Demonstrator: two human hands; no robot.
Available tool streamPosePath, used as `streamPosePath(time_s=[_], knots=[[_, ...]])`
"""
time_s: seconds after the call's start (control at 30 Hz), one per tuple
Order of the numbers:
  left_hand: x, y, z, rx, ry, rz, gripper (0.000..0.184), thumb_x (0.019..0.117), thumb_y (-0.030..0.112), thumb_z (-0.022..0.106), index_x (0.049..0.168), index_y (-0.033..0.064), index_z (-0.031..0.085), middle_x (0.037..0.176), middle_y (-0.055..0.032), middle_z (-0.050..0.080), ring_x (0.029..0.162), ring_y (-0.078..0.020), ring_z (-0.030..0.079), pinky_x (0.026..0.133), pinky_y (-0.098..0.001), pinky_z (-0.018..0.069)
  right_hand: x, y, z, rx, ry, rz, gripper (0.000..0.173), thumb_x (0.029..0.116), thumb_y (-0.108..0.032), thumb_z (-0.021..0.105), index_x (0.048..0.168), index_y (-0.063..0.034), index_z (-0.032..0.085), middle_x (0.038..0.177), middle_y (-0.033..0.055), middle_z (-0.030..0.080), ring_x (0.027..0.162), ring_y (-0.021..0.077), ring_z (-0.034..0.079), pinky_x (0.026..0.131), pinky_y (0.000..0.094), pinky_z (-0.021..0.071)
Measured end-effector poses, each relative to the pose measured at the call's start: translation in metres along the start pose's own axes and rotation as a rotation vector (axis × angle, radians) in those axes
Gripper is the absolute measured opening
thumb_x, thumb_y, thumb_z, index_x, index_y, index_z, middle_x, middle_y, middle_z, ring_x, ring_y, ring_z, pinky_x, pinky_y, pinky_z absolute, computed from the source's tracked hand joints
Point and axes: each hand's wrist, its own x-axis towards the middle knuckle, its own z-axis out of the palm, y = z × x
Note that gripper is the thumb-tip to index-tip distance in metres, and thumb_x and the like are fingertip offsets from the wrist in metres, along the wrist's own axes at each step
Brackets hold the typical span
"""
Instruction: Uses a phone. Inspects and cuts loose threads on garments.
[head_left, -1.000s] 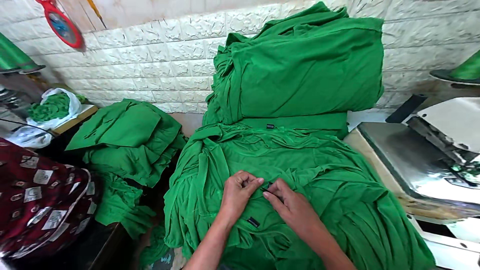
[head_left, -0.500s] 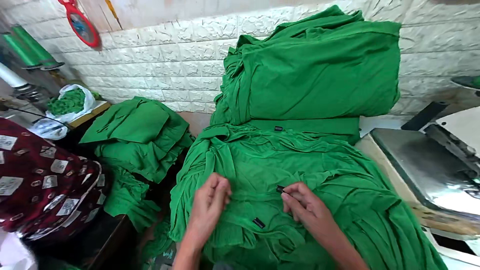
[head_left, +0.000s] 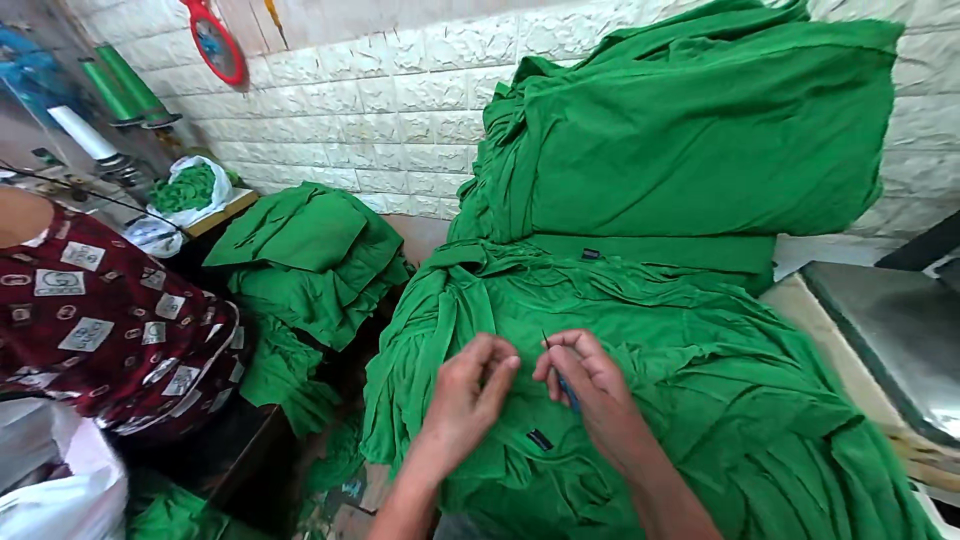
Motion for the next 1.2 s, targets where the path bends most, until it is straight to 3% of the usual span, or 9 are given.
streamPosePath(time_s=[0.1, 0.17, 0.4, 0.57, 0.77, 0.9, 1.0, 1.1, 1.2], knots=[[0.004, -0.025, 0.013, 0.254, -0.216, -0.059, 0.029, 0.0996, 0.02, 0.065, 0.12, -0.0005, 0.066, 0.102, -0.0134, 0.067, 0.089, -0.021, 0.066, 0.083, -0.0351, 0.0566, -0.003, 0.018, -0.009, -0.005, 0.109, 0.183, 0.019, 0.1083, -0.018, 0.042, 0.111, -0.0037, 0.054, 0.079, -0.0031, 0.066, 0.056, 0.0004, 0.052, 0.05, 0.015, 0.0418], [0.0, -0.041, 0.017, 0.356, -0.193, -0.062, 0.021, 0.0977, 0.02, 0.067, 0.105, 0.0008, 0.072, 0.097, -0.014, 0.068, 0.088, -0.0241, 0.068, 0.083, -0.0381, 0.0576, -0.005, 0.017, -0.016, 0.094, 0.187, 0.267, 0.02, 0.1091, -0.018, 0.038, 0.109, -0.0055, 0.054, 0.076, -0.003, 0.066, 0.051, -0.0008, 0.05, 0.047, 0.0126, 0.0391], [0.0, -0.033, 0.008, 0.159, -0.063, -0.254, 0.049, 0.1127, 0.032, 0.03, 0.1, 0.0017, 0.066, 0.08, -0.0031, 0.069, 0.071, -0.0115, 0.069, 0.07, -0.0315, 0.0591, -0.009, 0.016, -0.021, 0.177, 0.165, 0.28, 0.02, 0.1089, -0.019, 0.039, 0.109, -0.0062, 0.054, 0.078, -0.0015, 0.067, 0.051, -0.0003, 0.051, 0.047, 0.0124, 0.0403], [0.001, -0.037, 0.019, 0.379, -0.164, -0.068, 0.033, 0.0968, 0.03, 0.067, 0.116, 0.0037, 0.07, 0.106, -0.0142, 0.067, 0.093, -0.0254, 0.067, 0.082, -0.0408, 0.0571, -0.01, 0.018, -0.021, 0.153, 0.086, 0.211, 0.015, 0.1077, -0.015, 0.043, 0.11, -0.0061, 0.054, 0.081, -0.0024, 0.066, 0.056, -0.0003, 0.053, 0.05, 0.0125, 0.0428], [0.006, -0.049, 0.009, 0.33, -0.114, -0.001, 0.029, 0.1052, 0.02, 0.053, 0.092, -0.0015, 0.067, 0.08, -0.0114, 0.066, 0.074, -0.0184, 0.066, 0.071, -0.0325, 0.0551, -0.01, 0.018, -0.02, 0.108, 0.057, 0.191, 0.012, 0.1066, -0.017, 0.046, 0.111, -0.0074, 0.053, 0.08, -0.0047, 0.065, 0.056, -0.0019, 0.053, 0.052, 0.0119, 0.043], [0.001, -0.045, 0.009, 0.294, -0.148, 0.016, 0.028, 0.1022, 0.025, 0.06, 0.101, -0.0018, 0.066, 0.095, -0.0143, 0.063, 0.078, -0.0182, 0.063, 0.072, -0.0302, 0.055, -0.008, 0.016, -0.017, -0.006, 0.065, 0.201, 0.018, 0.1026, -0.022, 0.057, 0.112, -0.0065, 0.058, 0.078, -0.0072, 0.062, 0.057, -0.0023, 0.05, 0.052, 0.0129, 0.0408], [-0.002, -0.039, 0.012, 0.303, -0.176, 0.004, 0.038, 0.0905, 0.019, 0.074, 0.116, -0.0038, 0.06, 0.109, -0.0188, 0.062, 0.086, -0.0227, 0.064, 0.076, -0.0334, 0.0562, 0.001, 0.005, -0.01, -0.399, -0.003, 0.251, 0.029, 0.0997, -0.026, 0.063, 0.119, -0.0048, 0.065, 0.078, -0.0011, 0.063, 0.062, 0.0059, 0.054, 0.058, 0.0248, 0.0468], [-0.004, -0.039, 0.015, 0.321, -0.162, 0.004, 0.044, 0.0879, 0.015, 0.076, 0.121, -0.0051, 0.055, 0.111, -0.0189, 0.062, 0.089, -0.0239, 0.064, 0.08, -0.0345, 0.0562, 0.017, -0.013, 0.002, -0.793, -0.172, 0.39, 0.038, 0.1026, -0.033, 0.061, 0.131, -0.0076, 0.063, 0.087, 0.0123, 0.068, 0.078, 0.0296, 0.064, 0.074, 0.0523, 0.0519], [-0.003, -0.042, 0.015, 0.383, -0.168, 0.03, 0.03, 0.0942, 0.013, 0.069, 0.119, -0.0043, 0.064, 0.107, -0.0183, 0.066, 0.091, -0.0264, 0.068, 0.084, -0.0376, 0.0578, 0.032, -0.013, 0.011, -0.962, -0.242, 0.511, 0.024, 0.1019, -0.023, 0.061, 0.118, -0.0055, 0.066, 0.099, 0.0168, 0.07, 0.097, 0.0364, 0.068, 0.084, 0.0583, 0.051]])
